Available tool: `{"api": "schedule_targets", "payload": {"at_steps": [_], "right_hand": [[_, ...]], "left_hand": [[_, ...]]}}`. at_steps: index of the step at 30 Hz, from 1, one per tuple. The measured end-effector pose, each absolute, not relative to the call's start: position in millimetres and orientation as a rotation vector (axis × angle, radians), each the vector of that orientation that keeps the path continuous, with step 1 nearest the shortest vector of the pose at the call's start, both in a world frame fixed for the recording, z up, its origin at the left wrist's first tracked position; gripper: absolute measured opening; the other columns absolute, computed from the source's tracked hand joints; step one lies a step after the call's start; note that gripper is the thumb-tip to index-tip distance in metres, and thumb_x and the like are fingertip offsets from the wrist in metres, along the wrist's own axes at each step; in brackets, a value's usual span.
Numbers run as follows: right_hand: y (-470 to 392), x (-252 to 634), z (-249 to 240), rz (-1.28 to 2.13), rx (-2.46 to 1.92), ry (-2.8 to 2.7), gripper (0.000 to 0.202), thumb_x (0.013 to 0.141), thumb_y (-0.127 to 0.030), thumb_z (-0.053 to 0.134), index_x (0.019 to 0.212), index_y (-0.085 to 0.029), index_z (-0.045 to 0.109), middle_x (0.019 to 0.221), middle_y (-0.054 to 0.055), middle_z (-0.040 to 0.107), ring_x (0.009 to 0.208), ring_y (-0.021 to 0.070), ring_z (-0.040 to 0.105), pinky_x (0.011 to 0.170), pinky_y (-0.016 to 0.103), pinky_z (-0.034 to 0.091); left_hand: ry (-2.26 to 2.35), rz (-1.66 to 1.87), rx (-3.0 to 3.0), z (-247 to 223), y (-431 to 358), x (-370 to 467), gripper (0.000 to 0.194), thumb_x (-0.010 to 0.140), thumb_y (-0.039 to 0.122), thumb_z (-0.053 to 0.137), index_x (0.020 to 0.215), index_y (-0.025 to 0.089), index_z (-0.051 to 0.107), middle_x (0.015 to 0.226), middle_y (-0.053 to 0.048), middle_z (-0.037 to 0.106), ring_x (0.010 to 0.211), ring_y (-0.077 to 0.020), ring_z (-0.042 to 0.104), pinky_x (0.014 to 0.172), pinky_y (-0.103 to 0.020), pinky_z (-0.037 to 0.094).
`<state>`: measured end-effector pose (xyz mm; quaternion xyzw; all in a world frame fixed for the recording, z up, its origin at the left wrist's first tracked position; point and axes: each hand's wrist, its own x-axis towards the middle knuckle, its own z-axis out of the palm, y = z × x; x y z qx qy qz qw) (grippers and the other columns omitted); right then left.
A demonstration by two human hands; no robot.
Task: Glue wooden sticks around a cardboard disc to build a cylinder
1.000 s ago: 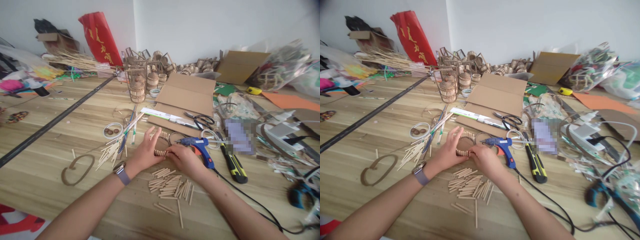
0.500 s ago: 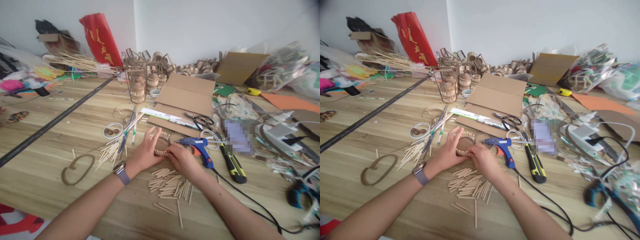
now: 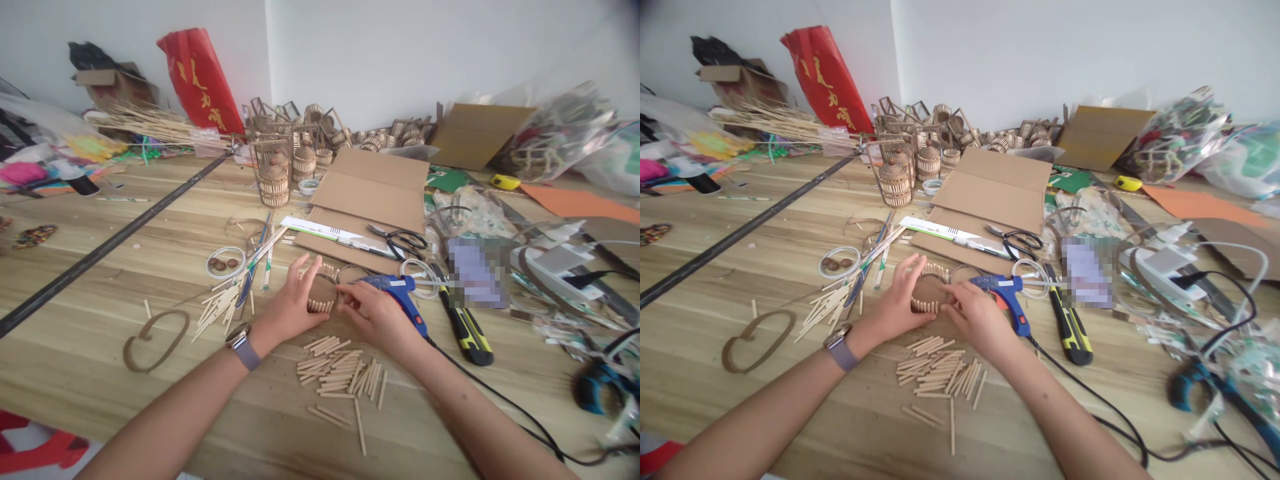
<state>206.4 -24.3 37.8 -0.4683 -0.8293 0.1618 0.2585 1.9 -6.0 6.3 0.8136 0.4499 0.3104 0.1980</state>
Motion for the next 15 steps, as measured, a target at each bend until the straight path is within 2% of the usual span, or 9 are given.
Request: {"api": "schedule_targets", "payload": {"at_steps": [5, 10, 15], "right_hand": [[-29, 241, 54, 0.345, -1.45, -2.081, 0.023, 0.089, -0.031, 0.05, 0.095, -0.019, 0.07, 0.08, 0.006, 0.068, 0.068, 0.0195, 0.061, 0.063, 0.03, 0.047], [-36, 281, 52, 0.253, -1.764, -1.842, 0.029, 0.086, -0.043, 0.049, 0.082, -0.021, 0.067, 0.074, 0.006, 0.068, 0.067, 0.0215, 0.061, 0.065, 0.033, 0.046], [-36, 294, 41, 0.42, -2.018, -1.753, 0.034, 0.082, -0.052, 0.051, 0.08, -0.021, 0.065, 0.074, 0.006, 0.07, 0.067, 0.0235, 0.064, 0.062, 0.034, 0.047]], "left_hand": [[1.297, 0.85, 2.238, 8, -6, -1, 0.117, 0.066, 0.021, 0.085, 0.151, 0.035, 0.007, 0.155, -0.014, 0.018, 0.144, -0.0393, 0.025, 0.11, -0.058, 0.038], [1.338, 0.877, 2.264, 9, -8, 0, 0.125, 0.06, 0.026, 0.091, 0.15, 0.034, 0.005, 0.155, -0.017, 0.017, 0.144, -0.042, 0.024, 0.11, -0.062, 0.035], [1.391, 0.899, 2.293, 12, -13, 6, 0.12, 0.065, 0.025, 0.087, 0.15, 0.033, 0.003, 0.155, -0.019, 0.017, 0.143, -0.0406, 0.028, 0.11, -0.06, 0.037]]}}
